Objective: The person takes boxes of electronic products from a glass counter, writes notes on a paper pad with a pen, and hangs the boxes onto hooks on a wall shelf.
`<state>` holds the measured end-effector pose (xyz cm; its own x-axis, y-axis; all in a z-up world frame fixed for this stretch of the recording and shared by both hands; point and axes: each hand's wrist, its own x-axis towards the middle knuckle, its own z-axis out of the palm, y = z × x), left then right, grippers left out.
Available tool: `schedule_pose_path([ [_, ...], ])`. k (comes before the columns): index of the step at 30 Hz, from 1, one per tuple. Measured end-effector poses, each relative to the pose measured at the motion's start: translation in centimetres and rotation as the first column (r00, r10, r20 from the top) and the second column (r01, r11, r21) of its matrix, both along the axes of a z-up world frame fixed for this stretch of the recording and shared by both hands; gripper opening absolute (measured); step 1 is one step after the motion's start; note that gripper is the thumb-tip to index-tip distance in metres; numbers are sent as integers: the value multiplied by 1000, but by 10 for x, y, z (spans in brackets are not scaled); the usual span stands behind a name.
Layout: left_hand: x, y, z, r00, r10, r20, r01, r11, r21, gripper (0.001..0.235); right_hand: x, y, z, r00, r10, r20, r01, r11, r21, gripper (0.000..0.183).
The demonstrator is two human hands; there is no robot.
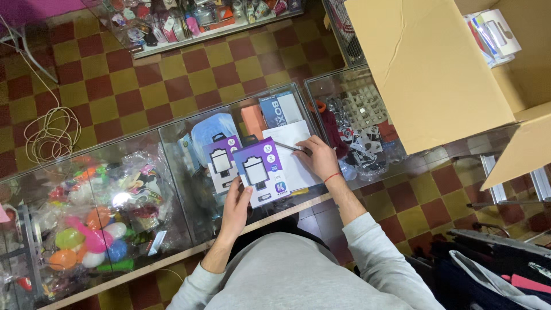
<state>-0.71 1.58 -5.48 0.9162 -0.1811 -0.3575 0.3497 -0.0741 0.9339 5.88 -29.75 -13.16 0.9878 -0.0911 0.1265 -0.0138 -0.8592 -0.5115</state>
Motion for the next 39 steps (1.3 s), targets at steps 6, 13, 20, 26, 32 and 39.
schedule_pose_path([
  [6,2,-2,2,999,-32,15,33,999,-36,51,-5,-4,10,1000,-8,2,8,994,111,26],
  [13,4,-14,22,997,-62,37,63,997,-33,54,-53,11,-2,990,35,140,-99,871,481,14],
  [20,5,-34,18,993,-109,38,112,991,-74,56,-115,41,58,986,159,-54,-8,367,930,65],
  [26,5,-56,12,983,-148,112,160,982,-100,52,-137,37,54,1000,-27,-14,21,302,953,70],
  [32,6,-75,-29,955,-203,217,243,954,-177,41,-159,14,31,988,-153,19,22,265,964,73],
  [39,7,-109,-44,929,-263,262,344,874,-343,43,-176,-10,54,949,-303,87,-30,187,982,71],
])
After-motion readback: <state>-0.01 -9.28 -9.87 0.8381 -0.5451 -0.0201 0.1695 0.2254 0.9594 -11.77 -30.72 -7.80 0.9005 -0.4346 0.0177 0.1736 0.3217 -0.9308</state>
